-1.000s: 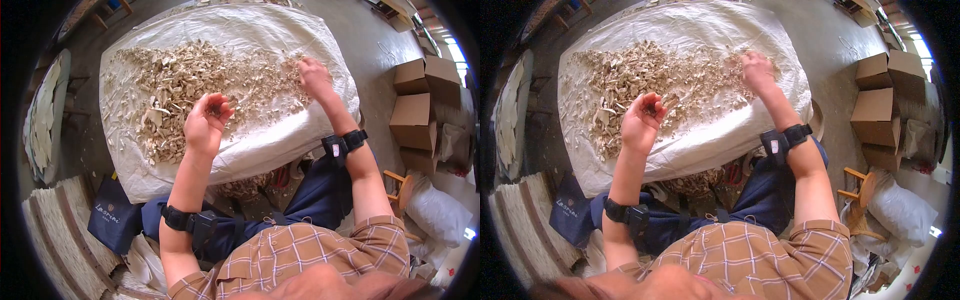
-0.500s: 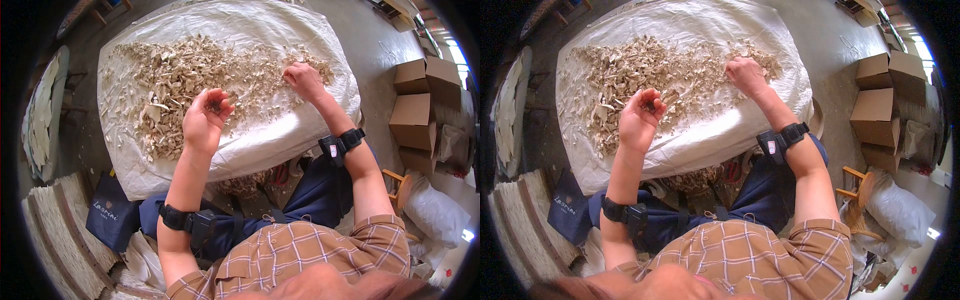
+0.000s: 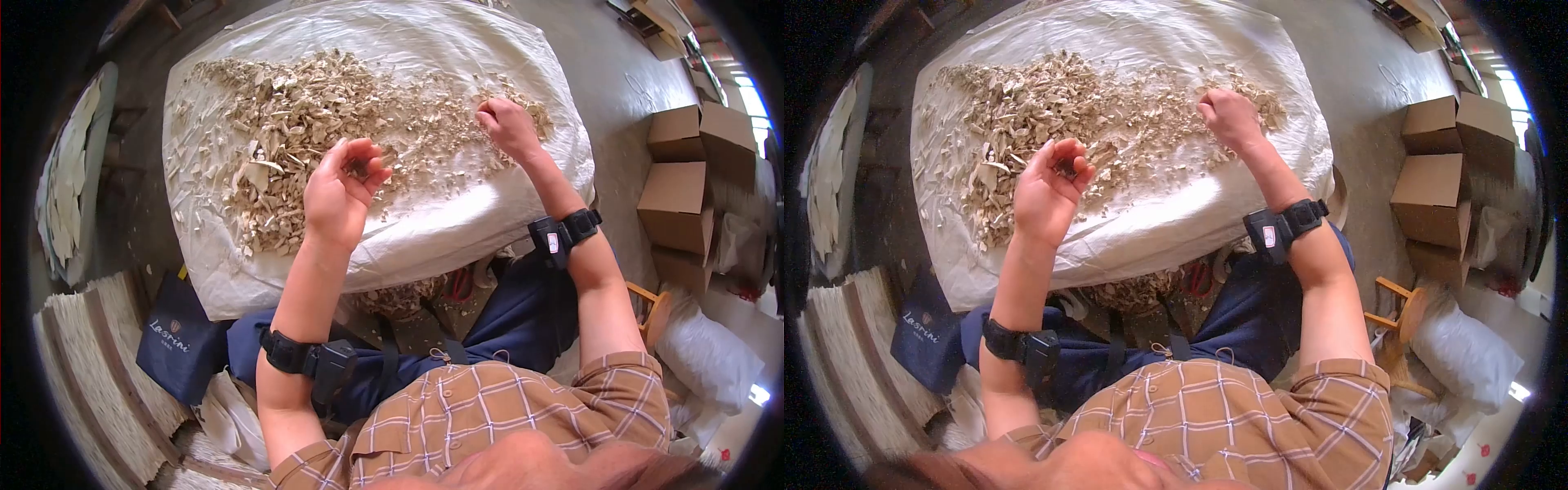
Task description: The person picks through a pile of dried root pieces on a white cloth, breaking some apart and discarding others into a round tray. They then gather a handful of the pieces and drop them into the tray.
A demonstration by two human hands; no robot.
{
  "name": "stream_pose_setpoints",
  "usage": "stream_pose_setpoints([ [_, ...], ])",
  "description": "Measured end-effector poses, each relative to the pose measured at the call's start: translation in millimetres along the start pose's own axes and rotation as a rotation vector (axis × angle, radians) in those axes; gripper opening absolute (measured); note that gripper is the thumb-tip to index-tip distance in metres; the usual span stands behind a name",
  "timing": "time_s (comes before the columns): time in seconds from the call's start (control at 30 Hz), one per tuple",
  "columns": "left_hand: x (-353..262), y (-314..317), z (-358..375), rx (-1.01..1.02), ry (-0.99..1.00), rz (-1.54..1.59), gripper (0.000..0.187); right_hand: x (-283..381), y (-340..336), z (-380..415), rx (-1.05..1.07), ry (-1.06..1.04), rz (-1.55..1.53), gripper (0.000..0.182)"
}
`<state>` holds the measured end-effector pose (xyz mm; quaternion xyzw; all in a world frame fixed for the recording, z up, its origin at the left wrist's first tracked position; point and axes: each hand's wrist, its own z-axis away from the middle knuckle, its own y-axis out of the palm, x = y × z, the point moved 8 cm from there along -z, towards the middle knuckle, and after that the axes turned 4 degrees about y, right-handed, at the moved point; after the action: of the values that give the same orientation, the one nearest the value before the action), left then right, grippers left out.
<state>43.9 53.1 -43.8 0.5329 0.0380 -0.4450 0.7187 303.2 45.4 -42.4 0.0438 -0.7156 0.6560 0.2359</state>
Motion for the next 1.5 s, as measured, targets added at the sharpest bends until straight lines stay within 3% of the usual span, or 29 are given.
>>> stream_pose_setpoints([
  [0.47,5,-3,-1,0.012,-0.020,-0.013,0.023,27,13,1,-0.082,-0.185,0.336,0.012],
  [0.57,13,0,-1,0.032,-0.044,-0.029,0.023,32,7,1,-0.070,-0.156,0.256,0.011],
  [0.63,21,0,-1,0.018,-0.068,-0.052,0.023,53,-1,5,0.107,-0.125,-0.152,0.011],
  [0.73,37,1,-2,0.016,-0.129,-0.074,0.023,106,-12,31,0.069,-0.394,-0.407,0.008],
  [0.97,54,3,-1,0.025,-0.193,-0.026,0.023,156,-10,65,-0.037,-0.636,-0.150,0.005],
  [1.17,44,-5,-4,-0.008,-0.144,-0.047,0.024,134,-23,54,-0.062,-0.582,-0.253,0.008],
  [1.23,35,-5,-3,-0.024,-0.114,-0.048,0.024,94,-11,34,0.043,-0.407,0.024,0.013],
  [1.27,29,-5,-3,-0.035,-0.088,-0.048,0.024,76,-14,30,0.004,-0.370,0.023,0.013],
  [1.33,24,-7,-4,-0.040,-0.080,-0.031,0.023,24,5,18,0.218,-0.126,0.280,0.010],
  [1.4,19,-6,-5,-0.017,-0.053,-0.026,0.023,3,-2,19,0.181,-0.094,0.332,0.013],
  [1.5,15,-4,-3,-0.024,-0.045,-0.025,0.023,-7,-32,17,-0.134,-0.078,0.282,0.011],
])
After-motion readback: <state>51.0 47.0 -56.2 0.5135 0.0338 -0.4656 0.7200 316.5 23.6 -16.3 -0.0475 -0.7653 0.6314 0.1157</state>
